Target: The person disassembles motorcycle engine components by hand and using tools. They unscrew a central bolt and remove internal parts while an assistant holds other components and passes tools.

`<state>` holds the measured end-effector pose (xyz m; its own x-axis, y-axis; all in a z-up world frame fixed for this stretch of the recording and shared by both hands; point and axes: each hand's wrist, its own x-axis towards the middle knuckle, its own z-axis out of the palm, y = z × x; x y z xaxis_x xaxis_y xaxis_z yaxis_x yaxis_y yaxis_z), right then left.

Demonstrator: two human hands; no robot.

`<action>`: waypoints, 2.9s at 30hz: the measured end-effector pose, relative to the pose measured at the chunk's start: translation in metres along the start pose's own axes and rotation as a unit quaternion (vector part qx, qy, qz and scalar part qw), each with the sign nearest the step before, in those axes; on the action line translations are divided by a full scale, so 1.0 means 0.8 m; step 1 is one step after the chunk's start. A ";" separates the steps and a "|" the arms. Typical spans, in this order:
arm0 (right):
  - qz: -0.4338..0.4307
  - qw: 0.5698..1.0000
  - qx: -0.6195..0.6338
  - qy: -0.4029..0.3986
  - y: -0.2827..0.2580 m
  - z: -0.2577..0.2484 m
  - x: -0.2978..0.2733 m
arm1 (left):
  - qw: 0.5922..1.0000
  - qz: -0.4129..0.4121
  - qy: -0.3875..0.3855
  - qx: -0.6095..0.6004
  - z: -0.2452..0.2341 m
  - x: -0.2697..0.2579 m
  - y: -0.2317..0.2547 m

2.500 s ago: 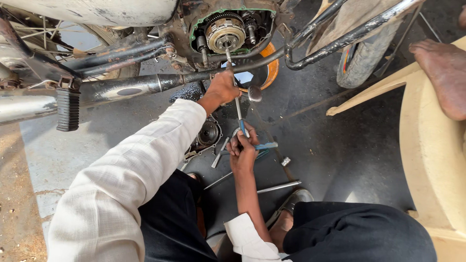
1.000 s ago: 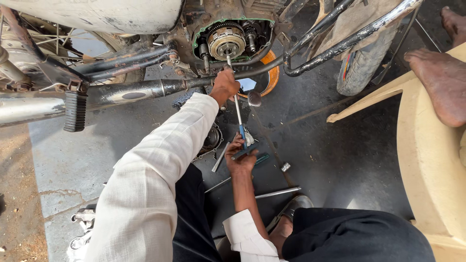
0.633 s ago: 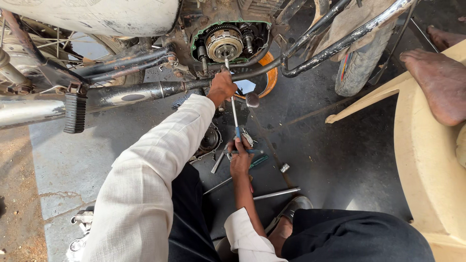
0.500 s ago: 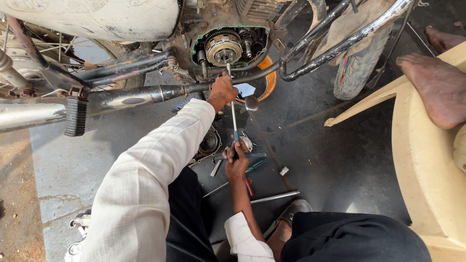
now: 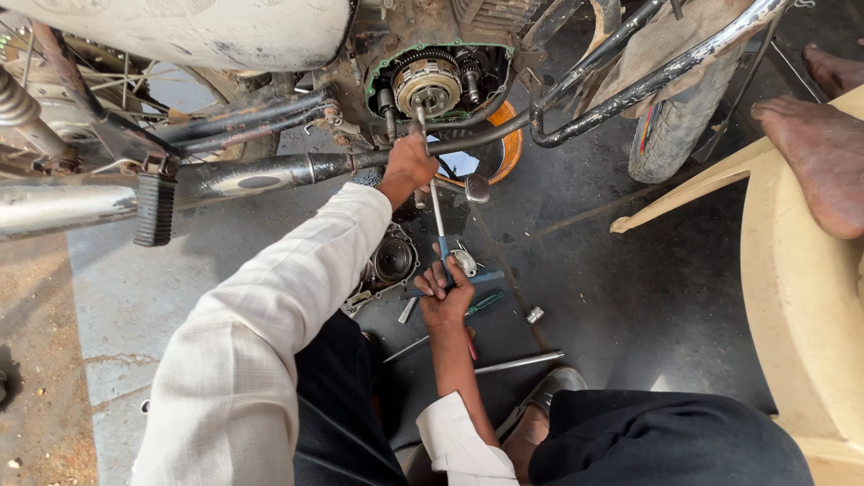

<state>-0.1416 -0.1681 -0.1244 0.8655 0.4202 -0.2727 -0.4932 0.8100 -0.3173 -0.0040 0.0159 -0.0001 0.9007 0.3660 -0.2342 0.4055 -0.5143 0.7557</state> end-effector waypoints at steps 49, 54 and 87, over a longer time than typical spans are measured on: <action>-0.275 0.648 -0.708 -0.061 0.018 0.089 -0.046 | 0.993 -0.067 0.098 0.007 -0.025 0.005 0.025; -0.094 0.894 -0.434 -0.058 0.027 0.089 -0.051 | 0.994 -0.052 0.098 0.005 -0.033 -0.007 0.029; 0.153 0.834 0.524 -0.080 -0.010 0.081 -0.041 | 0.977 0.065 0.086 -0.187 -0.029 -0.004 -0.002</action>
<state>-0.1604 -0.1622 -0.0539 0.7552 0.6540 -0.0431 -0.4184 0.5317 0.7364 -0.0108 0.0335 0.0136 0.8878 0.4586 -0.0396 0.1759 -0.2585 0.9499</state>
